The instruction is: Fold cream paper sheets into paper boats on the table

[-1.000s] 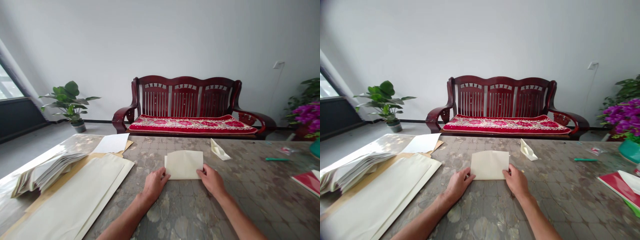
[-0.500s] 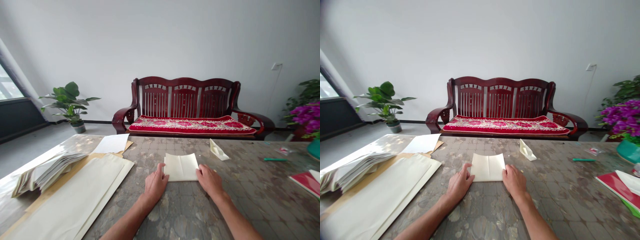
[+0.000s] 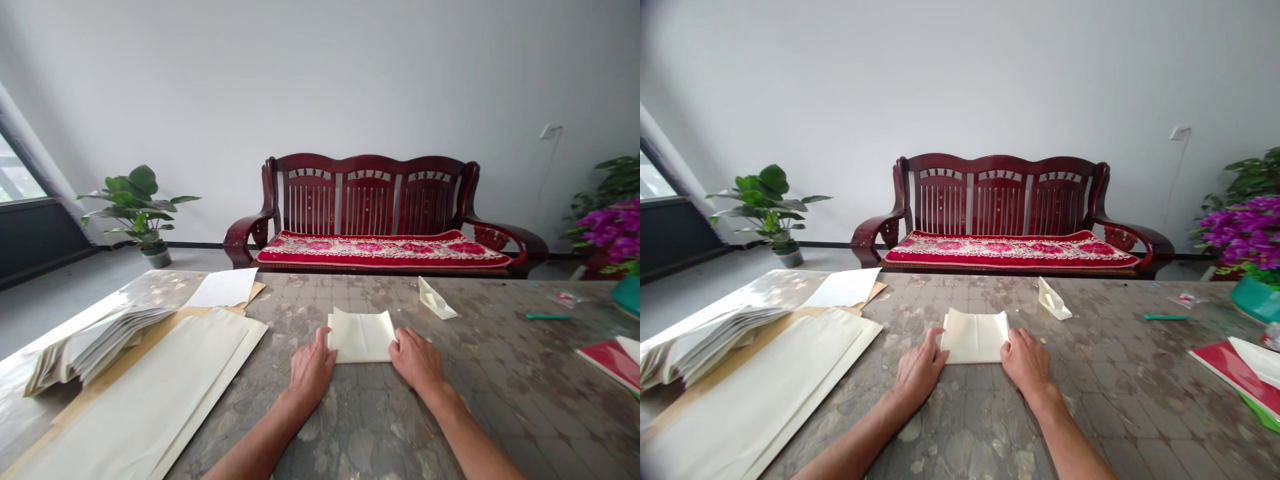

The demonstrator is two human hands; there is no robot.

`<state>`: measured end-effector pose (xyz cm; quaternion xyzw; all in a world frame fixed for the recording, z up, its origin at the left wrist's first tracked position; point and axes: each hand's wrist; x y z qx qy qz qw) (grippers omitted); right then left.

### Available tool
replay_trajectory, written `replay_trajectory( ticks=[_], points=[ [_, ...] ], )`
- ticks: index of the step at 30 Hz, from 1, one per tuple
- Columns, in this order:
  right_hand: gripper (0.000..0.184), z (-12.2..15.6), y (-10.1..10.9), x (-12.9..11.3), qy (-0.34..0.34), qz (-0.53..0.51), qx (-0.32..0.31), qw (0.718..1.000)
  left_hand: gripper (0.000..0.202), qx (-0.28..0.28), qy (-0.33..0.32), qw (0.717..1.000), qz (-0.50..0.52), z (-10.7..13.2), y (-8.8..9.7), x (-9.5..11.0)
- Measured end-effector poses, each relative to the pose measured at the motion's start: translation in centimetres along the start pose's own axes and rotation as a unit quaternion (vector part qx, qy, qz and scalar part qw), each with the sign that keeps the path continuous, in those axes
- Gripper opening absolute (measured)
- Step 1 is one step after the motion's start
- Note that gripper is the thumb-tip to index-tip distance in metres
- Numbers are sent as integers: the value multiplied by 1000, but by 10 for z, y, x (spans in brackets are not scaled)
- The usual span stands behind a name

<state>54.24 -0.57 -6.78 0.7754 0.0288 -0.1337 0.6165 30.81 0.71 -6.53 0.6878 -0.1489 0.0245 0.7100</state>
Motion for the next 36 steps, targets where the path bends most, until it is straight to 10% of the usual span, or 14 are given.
replay_trajectory(
  ticks=[28, 36],
  points=[
    [20, -1, 4, -3, -28, -3, -29, 999, 32, 24, -38, 995, -93, -1, 0, 7],
    [20, 0, -4, 4, 40, 11, 60, 997, 42, 117, -277, 950, -81, -9, -6, -6]
  ],
)
Point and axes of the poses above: each hand's wrist, its own z-axis away from the middle knuckle, its own y-axis out of the back of the hand, x = y × z, and after that the axes turned 12 degrees about -z, right-handed
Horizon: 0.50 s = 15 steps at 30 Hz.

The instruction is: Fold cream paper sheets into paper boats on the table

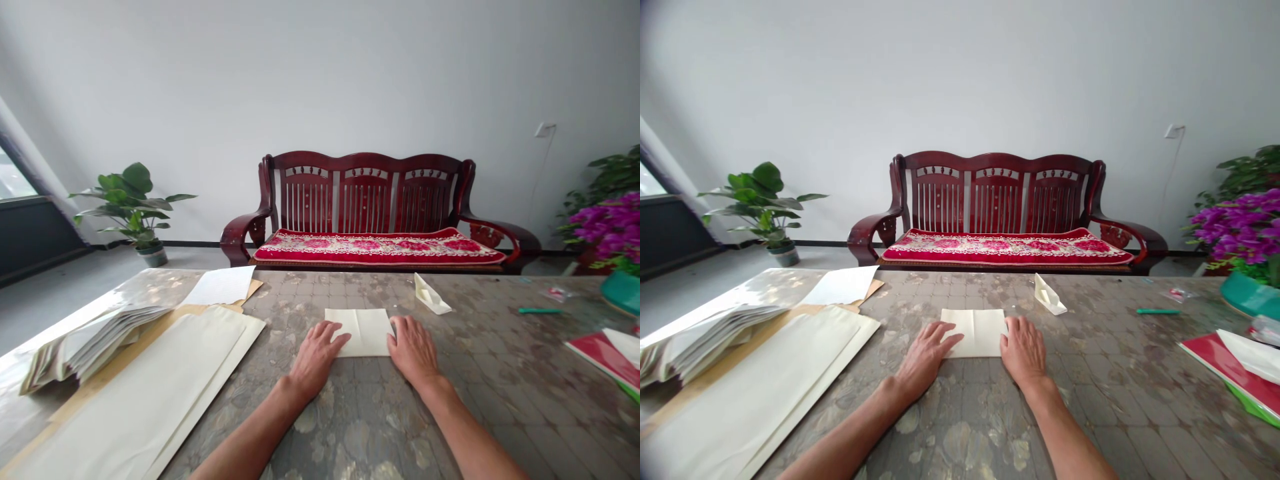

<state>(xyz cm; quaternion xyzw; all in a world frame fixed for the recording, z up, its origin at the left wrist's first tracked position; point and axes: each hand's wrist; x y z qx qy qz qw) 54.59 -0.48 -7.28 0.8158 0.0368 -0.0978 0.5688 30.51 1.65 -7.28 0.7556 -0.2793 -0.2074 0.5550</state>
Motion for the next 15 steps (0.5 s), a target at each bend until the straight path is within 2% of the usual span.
replay_trajectory(
  ticks=[3, 5, 10, 15],
  points=[
    [18, 0, -2, 0, 22, 2, -7, 1000, 38, -30, -101, 992, 64, -3, 2, -6],
    [16, -1, -2, -1, 26, 5, -15, 1000, 37, -46, -127, 988, 70, -3, 6, -7],
    [12, -2, -3, -1, 28, 4, -27, 999, 39, -69, -127, 989, 8, 4, 15, 8],
    [13, -2, -3, 3, 37, 5, -17, 999, 53, -47, -72, 995, -51, 16, 6, 28]
  ],
)
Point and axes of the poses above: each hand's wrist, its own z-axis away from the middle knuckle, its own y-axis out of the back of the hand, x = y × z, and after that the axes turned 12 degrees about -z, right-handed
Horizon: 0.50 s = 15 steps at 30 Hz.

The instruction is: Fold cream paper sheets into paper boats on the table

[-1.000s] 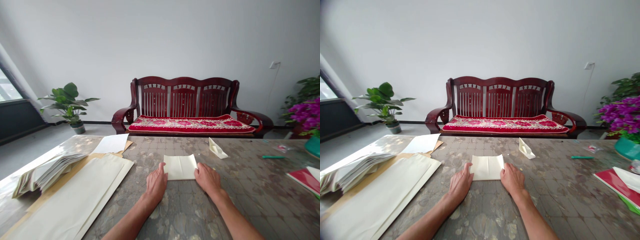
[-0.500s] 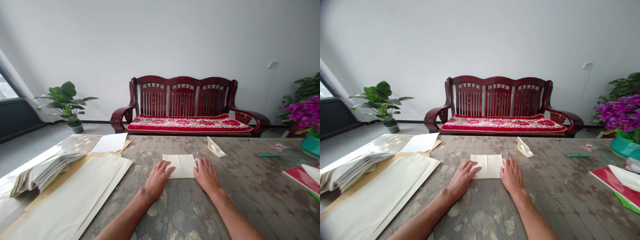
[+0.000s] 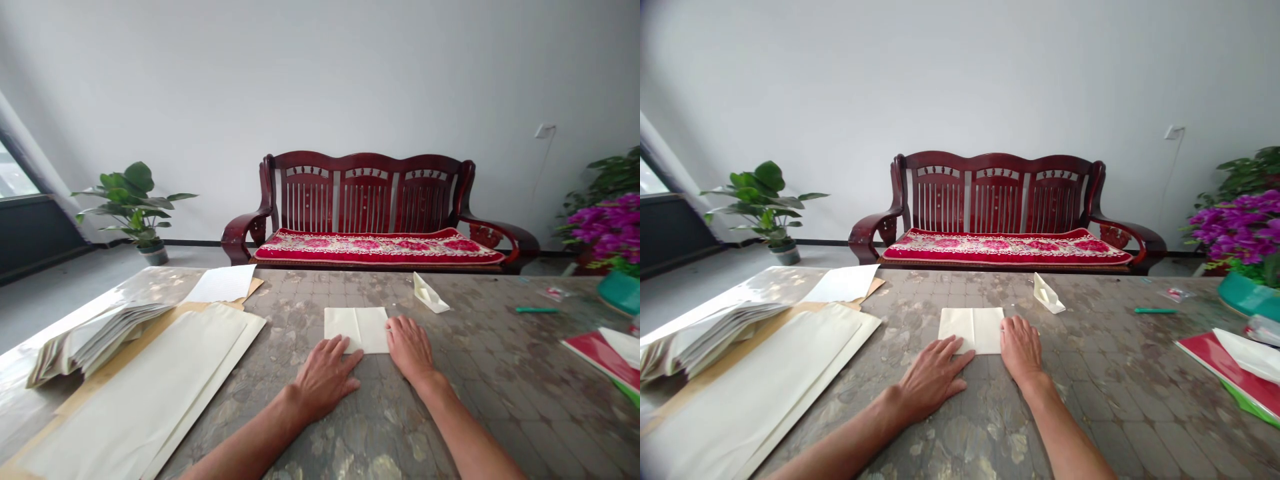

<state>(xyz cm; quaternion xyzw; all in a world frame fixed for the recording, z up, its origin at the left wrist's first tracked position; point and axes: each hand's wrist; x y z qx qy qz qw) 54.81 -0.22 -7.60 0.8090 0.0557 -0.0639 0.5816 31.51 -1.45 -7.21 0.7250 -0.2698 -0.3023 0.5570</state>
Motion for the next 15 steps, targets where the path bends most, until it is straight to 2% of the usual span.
replay_trajectory(
  ticks=[6, 12, 15],
  points=[
    [17, 4, 5, -3, 50, 11, 11, 999, 56, 6, 1, 1000, 31, 4, -14, 4],
    [18, 9, 5, -32, 80, -62, 15, 995, 57, -4, 4, 999, 46, 3, -16, 3],
    [29, 12, -3, -43, 86, -84, 4, 993, 59, -9, 5, 999, 52, 3, -16, 4]
  ],
)
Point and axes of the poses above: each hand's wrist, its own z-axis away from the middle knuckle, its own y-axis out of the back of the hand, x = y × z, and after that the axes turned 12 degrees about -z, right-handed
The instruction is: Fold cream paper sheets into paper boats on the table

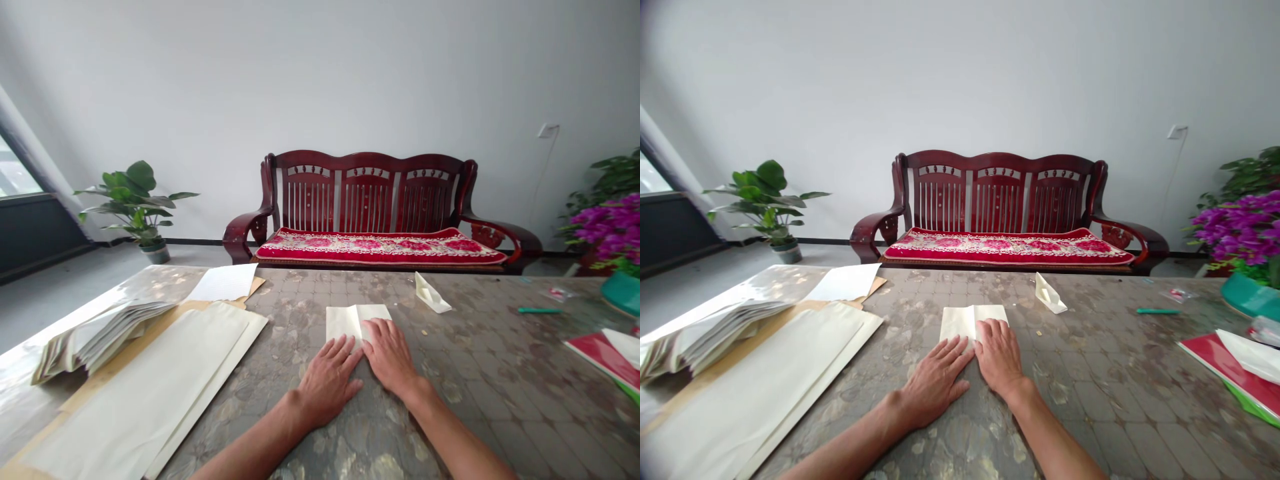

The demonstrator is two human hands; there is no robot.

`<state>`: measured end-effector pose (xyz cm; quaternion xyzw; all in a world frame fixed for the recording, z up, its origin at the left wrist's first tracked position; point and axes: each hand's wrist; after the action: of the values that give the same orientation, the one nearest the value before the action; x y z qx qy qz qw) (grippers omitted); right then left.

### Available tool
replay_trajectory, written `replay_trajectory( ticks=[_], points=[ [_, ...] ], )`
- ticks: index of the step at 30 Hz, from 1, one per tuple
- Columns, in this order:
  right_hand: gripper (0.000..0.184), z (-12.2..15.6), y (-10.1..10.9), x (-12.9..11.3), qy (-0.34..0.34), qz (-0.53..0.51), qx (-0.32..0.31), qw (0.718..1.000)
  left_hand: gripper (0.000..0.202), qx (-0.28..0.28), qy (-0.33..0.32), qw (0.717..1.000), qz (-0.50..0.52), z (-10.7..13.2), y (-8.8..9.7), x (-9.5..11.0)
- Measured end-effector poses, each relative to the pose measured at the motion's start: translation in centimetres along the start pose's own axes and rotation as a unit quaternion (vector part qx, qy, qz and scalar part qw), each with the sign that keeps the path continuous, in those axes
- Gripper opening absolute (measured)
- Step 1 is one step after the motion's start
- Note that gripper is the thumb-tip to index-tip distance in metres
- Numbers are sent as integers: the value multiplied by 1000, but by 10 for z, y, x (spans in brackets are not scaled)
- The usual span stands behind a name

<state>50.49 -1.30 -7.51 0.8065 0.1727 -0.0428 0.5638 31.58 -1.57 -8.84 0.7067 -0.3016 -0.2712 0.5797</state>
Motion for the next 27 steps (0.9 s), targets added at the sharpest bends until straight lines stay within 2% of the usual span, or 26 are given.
replay_trajectory(
  ticks=[5, 15, 22, 27],
  points=[
    [46, 4, -8, 12, -33, 38, -48, 998, 57, -9, -5, 1000, 3, 3, 2, 0],
    [54, 11, -1, 56, -124, 77, -112, 983, 63, -43, 26, 999, -21, 24, 13, -12],
    [54, 16, 4, 76, -143, 89, -98, 981, 63, -60, 50, 996, -42, 42, 16, -24],
    [45, 14, 7, 82, -133, 33, -26, 990, 56, -76, 61, 995, -16, 44, 29, -31]
  ],
)
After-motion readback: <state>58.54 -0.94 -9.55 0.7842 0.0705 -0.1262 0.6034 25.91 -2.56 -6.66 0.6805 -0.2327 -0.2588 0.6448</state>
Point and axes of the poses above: each hand's wrist, its own z-axis away from the middle knuckle, its own y-axis out of the back of the hand, x = y × z, and after that the axes turned 12 degrees about -z, right-handed
